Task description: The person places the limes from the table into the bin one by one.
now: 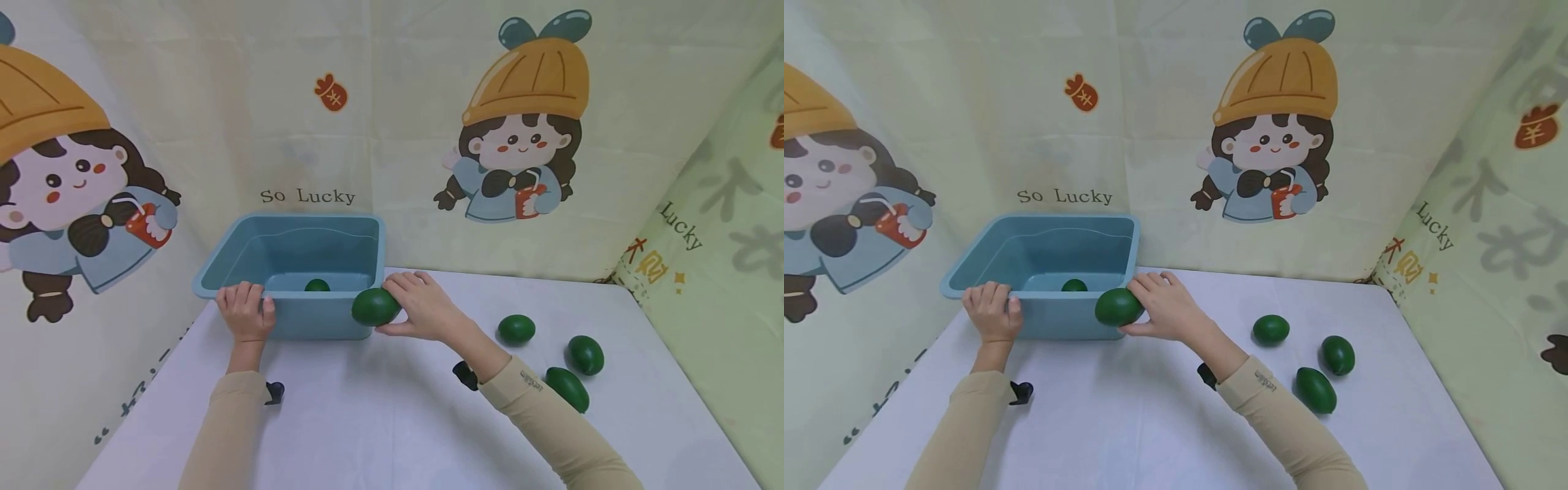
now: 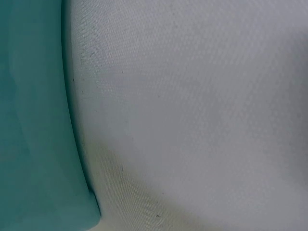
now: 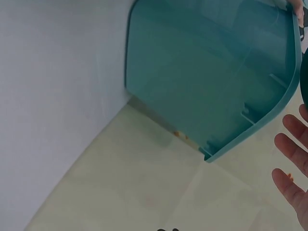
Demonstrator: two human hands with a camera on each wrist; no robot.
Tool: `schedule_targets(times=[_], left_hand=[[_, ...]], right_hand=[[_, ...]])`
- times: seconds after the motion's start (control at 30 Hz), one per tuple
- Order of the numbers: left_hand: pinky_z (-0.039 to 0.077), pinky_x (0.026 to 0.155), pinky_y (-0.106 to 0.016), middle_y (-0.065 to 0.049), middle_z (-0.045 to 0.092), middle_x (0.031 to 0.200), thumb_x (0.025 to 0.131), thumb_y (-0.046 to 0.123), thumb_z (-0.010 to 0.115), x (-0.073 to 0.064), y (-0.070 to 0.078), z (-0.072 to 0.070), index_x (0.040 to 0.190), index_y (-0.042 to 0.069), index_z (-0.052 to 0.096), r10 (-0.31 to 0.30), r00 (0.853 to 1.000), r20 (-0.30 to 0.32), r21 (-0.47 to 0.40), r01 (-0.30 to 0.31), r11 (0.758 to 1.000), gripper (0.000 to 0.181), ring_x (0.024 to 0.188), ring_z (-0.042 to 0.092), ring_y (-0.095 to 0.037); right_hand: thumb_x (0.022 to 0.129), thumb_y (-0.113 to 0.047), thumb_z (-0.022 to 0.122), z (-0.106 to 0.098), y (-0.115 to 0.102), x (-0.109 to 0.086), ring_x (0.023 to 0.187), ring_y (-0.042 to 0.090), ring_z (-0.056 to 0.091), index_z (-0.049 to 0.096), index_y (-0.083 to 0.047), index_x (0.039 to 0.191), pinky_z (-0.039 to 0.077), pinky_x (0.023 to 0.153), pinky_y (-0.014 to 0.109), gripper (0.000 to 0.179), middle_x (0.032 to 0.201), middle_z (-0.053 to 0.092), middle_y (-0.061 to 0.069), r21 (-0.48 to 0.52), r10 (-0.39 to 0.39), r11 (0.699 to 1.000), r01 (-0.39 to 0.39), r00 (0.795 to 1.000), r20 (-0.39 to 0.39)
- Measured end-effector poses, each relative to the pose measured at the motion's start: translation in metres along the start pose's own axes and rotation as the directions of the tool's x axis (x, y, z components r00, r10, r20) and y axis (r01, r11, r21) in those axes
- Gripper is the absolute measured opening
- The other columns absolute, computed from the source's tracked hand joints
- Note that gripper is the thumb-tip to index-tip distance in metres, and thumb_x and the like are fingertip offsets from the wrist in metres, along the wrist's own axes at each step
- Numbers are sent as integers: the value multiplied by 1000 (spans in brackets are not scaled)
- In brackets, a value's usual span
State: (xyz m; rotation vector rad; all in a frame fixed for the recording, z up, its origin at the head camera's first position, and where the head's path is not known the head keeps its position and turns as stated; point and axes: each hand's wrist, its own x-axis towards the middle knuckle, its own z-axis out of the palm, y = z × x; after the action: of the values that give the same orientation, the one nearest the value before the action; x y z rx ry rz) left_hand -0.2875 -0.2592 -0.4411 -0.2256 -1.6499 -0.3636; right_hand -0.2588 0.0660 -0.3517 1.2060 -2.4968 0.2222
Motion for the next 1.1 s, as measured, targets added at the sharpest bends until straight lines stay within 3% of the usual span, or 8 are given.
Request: schedule_targets(times=[0.5, 1.1], left_hand=[[27, 74, -52, -19, 48, 67, 88, 41, 33, 0, -1, 1, 69, -3, 52, -4, 1000, 3, -1, 4, 1000, 52, 66, 40, -37], [27, 73, -52, -20, 49, 66, 87, 41, 34, 0, -1, 0, 69, -4, 52, 0, 1000, -2, -6, 0, 1000, 51, 66, 40, -37]], right_hand=[[72, -57, 62, 1, 3, 8, 107, 20, 50, 54, -11, 113, 36, 94, 43, 62, 115, 55, 5, -12, 12, 1000, -13, 1000, -17], [72, -56, 63, -2, 5, 15, 102, 18, 49, 54, -12, 109, 37, 88, 41, 59, 109, 54, 3, -15, 5, 1000, -6, 999, -54]])
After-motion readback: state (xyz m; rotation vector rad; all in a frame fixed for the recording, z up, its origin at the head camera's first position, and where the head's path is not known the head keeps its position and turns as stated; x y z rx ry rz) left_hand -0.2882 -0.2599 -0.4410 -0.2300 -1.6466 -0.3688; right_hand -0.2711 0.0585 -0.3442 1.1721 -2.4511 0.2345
